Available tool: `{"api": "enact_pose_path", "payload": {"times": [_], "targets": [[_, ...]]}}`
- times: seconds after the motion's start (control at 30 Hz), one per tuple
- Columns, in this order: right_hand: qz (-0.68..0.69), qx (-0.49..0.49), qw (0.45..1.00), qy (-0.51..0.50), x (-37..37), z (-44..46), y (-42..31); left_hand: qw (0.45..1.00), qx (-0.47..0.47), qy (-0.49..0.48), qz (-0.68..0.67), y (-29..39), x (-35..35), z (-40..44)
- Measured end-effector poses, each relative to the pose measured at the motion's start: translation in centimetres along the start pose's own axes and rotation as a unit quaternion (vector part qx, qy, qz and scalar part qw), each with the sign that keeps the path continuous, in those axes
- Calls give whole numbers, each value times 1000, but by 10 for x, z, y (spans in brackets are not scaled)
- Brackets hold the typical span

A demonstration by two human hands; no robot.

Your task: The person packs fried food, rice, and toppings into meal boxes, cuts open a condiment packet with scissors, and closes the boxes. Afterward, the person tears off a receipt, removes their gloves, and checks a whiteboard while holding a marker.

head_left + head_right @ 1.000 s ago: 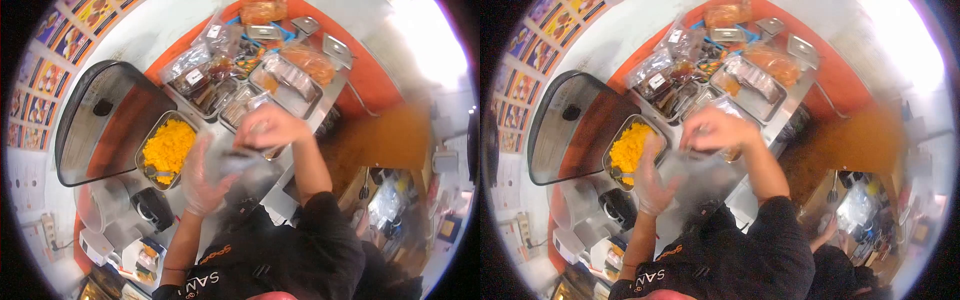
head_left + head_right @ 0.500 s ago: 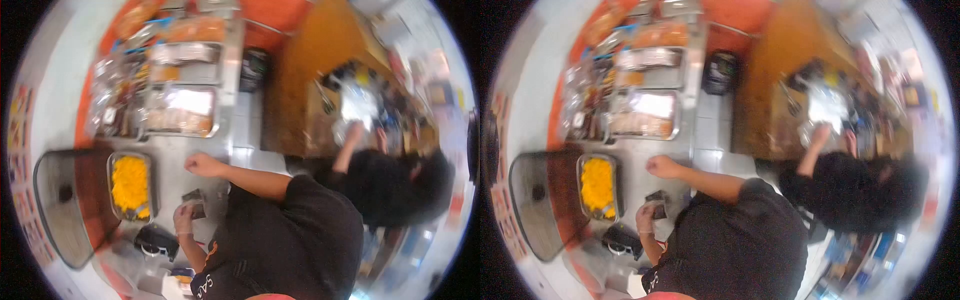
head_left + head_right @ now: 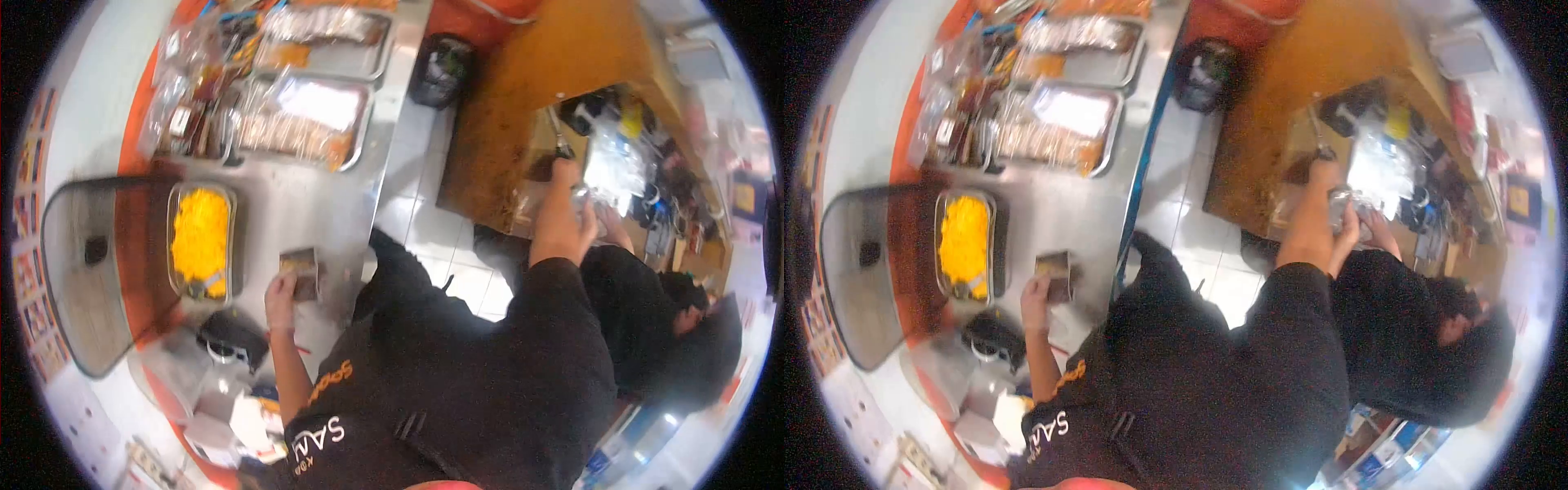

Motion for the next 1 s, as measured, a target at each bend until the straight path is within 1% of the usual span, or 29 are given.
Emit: {"api": "enact_pose_path", "payload": {"times": [0.03, 0.07, 0.13, 0.17, 0.2, 0.27, 0.3, 0.33, 0.37, 0.4, 0.43, 0.47, 0.5, 0.53, 0.57, 0.6, 0.67, 0.7, 0.73, 0.77, 0.83, 0.87, 0.93, 1.0], "targets": [[-190, 32, 981, -40, -12, 9, 4, 1000, -5, 11, -26, 1, -1, -2], [-185, 32, 982, 9, -9, -1, 7, 998, -19, 16, -52, 6, -4, -2], [-103, 50, 992, 57, 2, -32, -7, 998, -24, 25, -52, 8, -10, 7], [-107, 48, 993, 27, 3, -47, -10, 998, -16, 26, -57, 7, -10, 3], [-112, 51, 992, -4, 4, -60, -17, 997, -17, 52, -59, 13, -8, 3], [-134, 50, 985, -100, 11, -84, -31, 998, 5, 4, -65, 23, -13, 3], [-129, 33, 984, -118, 7, -89, -27, 997, 7, 24, -68, 18, -8, 5], [-126, 13, 983, -133, 5, -92, -23, 996, -12, 3, -91, 15, -10, 8], [-10, 49, 981, -186, -33, -86, 3, 993, -32, -20, -114, 13, -13, 9], [100, -2, 958, -268, -42, -97, 10, 992, -35, -7, -119, 15, -10, 9], [203, -65, 917, -336, -51, -109, 17, 991, -50, -14, -123, 21, -9, 8], [281, -211, 835, -424, -30, -160, 13, 989, -64, -22, -128, 26, -8, 4], [278, -201, 810, -475, -9, -199, 1, 989, -67, -7, -132, 31, -3, 2], [273, -190, 785, -524, 11, -240, -14, 988, -94, -20, -124, 38, -1, -2], [301, -171, 746, -569, 55, -293, -50, 986, -117, -33, -115, 41, 2, -9], [328, -154, 703, -612, 90, -340, -77, 986, -116, -19, -119, 34, 6, -14], [261, -27, 658, -706, 101, -399, -89, 944, -115, -10, -308, 22, 11, -23], [243, 30, 592, -768, 107, -429, -97, 944, -118, 1, -309, 19, 15, -28], [222, 86, 518, -821, 115, -455, -103, 925, -118, 12, -360, 16, 18, -34], [218, 94, 512, -825, 119, -467, -112, 904, -118, 24, -410, 15, 21, -38], [77, 165, 325, -928, 144, -512, -118, 897, -127, 50, -421, 11, 31, -45], [71, 170, 319, -930, 148, -516, -123, 891, -131, 66, -429, 10, 36, -48], [-78, 253, 260, -929, 156, -533, -119, 883, -153, 89, -434, 13, 47, -53], [-87, 258, 251, -929, 153, -542, -121, 876, -173, 109, -438, 15, 57, -56]]}}
Point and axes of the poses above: each hand's wrist, its own z-axis towards the middle knuckle, its own x-axis out of the back of the hand, y = z × x, the point moved 7 cm from there along z, towards the middle knuckle, and after that the axes turned 14 degrees about -x, right-handed, at the moved point
